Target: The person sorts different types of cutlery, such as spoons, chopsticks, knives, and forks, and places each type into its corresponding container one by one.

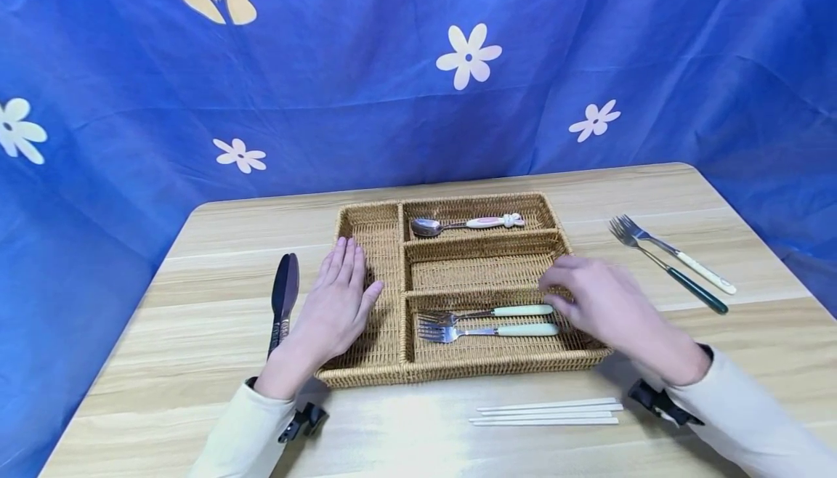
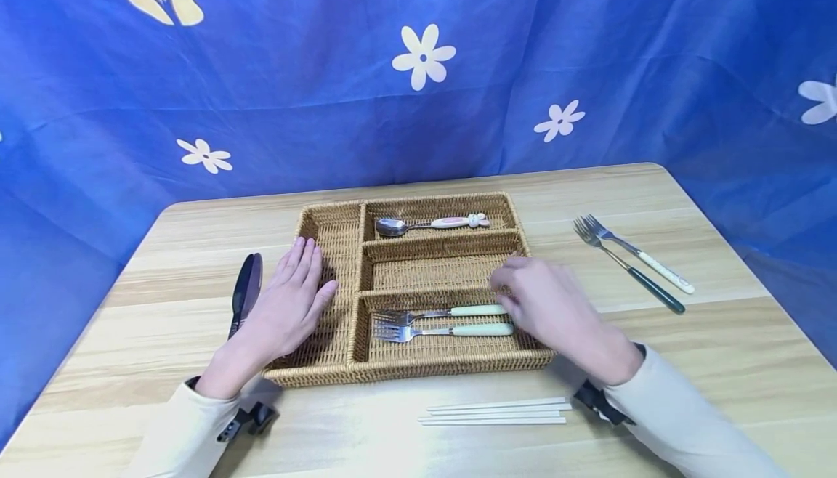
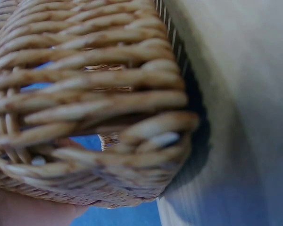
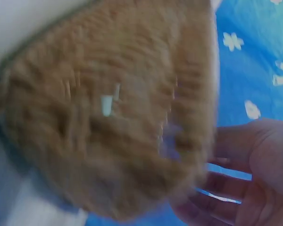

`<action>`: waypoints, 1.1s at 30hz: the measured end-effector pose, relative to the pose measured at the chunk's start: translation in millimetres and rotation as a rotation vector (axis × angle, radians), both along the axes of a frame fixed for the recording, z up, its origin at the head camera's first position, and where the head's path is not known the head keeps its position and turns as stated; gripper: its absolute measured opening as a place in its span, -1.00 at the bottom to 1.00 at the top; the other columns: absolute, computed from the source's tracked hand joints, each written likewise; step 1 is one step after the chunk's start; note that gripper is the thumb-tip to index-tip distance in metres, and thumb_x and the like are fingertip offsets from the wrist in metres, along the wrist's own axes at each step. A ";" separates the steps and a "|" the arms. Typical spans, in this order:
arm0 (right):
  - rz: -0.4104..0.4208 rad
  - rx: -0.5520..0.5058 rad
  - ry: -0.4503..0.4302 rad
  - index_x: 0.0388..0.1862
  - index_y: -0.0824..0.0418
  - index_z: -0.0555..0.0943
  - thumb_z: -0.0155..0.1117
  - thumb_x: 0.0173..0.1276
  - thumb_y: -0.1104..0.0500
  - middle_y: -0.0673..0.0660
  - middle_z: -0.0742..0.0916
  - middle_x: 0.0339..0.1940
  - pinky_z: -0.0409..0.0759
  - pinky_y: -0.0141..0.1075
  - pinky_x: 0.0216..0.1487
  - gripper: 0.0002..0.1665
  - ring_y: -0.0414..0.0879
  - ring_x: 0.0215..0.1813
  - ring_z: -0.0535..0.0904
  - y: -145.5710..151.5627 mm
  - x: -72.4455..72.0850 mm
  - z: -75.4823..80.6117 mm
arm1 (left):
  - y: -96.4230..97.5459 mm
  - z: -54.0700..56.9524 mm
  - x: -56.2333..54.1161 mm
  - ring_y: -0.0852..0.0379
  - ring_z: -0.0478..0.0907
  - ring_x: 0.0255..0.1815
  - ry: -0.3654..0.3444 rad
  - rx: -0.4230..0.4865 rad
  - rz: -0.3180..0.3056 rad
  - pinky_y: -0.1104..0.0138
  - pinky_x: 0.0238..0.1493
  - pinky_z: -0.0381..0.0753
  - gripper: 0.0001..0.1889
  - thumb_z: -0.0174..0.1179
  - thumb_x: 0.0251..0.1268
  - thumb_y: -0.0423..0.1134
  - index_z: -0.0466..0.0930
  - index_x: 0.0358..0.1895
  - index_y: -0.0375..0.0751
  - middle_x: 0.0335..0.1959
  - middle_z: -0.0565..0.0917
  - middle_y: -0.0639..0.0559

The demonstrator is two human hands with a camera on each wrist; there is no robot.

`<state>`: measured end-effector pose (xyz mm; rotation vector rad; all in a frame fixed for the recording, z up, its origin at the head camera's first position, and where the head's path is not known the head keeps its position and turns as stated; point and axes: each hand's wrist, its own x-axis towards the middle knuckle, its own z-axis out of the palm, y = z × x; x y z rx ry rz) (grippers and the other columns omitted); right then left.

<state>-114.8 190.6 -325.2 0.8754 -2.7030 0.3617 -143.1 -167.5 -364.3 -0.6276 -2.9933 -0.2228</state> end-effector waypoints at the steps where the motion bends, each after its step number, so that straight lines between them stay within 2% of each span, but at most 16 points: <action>1: -0.018 -0.014 0.017 -0.32 0.14 0.72 0.51 0.06 0.25 0.01 0.74 -0.36 0.65 -0.29 -0.43 -0.82 -0.12 -0.40 0.65 5.6 -1.4 3.0 | 0.0 0.0 0.3 -0.26 -0.28 0.54 0.004 0.001 0.000 -0.01 0.52 -0.23 -0.30 -0.35 0.59 0.02 -0.06 0.43 -0.62 0.48 -0.08 -0.47; 5: -0.125 -0.038 0.060 -0.31 0.17 0.72 0.50 0.05 0.25 0.09 0.77 -0.32 0.67 -0.06 -0.36 -0.82 0.03 -0.32 0.69 31.2 -5.7 10.6 | 0.0 0.1 0.8 -0.27 -0.26 0.54 0.003 0.002 0.001 -0.02 0.52 -0.22 -0.31 -0.35 0.60 0.00 -0.05 0.42 -0.63 0.48 -0.07 -0.47; 11: -0.271 -0.034 -0.034 -0.27 0.24 0.72 0.41 0.14 0.26 0.17 0.77 -0.36 0.63 0.06 -0.42 -0.85 0.09 -0.35 0.69 67.9 -8.1 8.6 | 0.3 0.5 0.8 -0.27 -0.28 0.54 -0.008 -0.006 0.003 -0.01 0.52 -0.23 -0.30 -0.37 0.60 0.02 -0.08 0.43 -0.62 0.49 -0.09 -0.47; 21: -0.431 -0.015 -0.171 -0.19 0.29 0.70 0.36 0.14 0.25 0.17 0.75 -0.42 0.53 -0.01 -0.54 -0.77 0.06 -0.42 0.63 116.7 -12.4 -3.6 | 0.3 1.2 1.0 -0.27 -0.27 0.54 -0.004 -0.003 0.004 -0.02 0.52 -0.23 -0.31 -0.36 0.60 0.00 -0.07 0.42 -0.63 0.48 -0.07 -0.48; 28: -0.509 -0.028 -0.142 -0.30 0.31 0.69 0.32 0.08 0.31 0.18 0.72 -0.50 0.41 -0.09 -0.66 -0.83 0.12 -0.47 0.61 140.7 -13.3 -15.2 | 0.3 1.6 0.8 -0.28 -0.26 0.53 0.002 -0.008 -0.003 -0.01 0.52 -0.22 -0.31 -0.36 0.60 0.00 -0.07 0.42 -0.63 0.48 -0.10 -0.47; 33: -0.559 -0.002 -0.244 -0.28 0.31 0.68 0.30 0.07 0.29 0.20 0.70 -0.50 0.36 -0.12 -0.69 -0.80 0.11 -0.49 0.55 150.6 -13.2 -20.6 | 0.0 1.1 0.5 -0.27 -0.28 0.54 0.001 -0.010 -0.005 -0.01 0.52 -0.23 -0.31 -0.36 0.60 0.00 -0.08 0.43 -0.63 0.48 -0.08 -0.48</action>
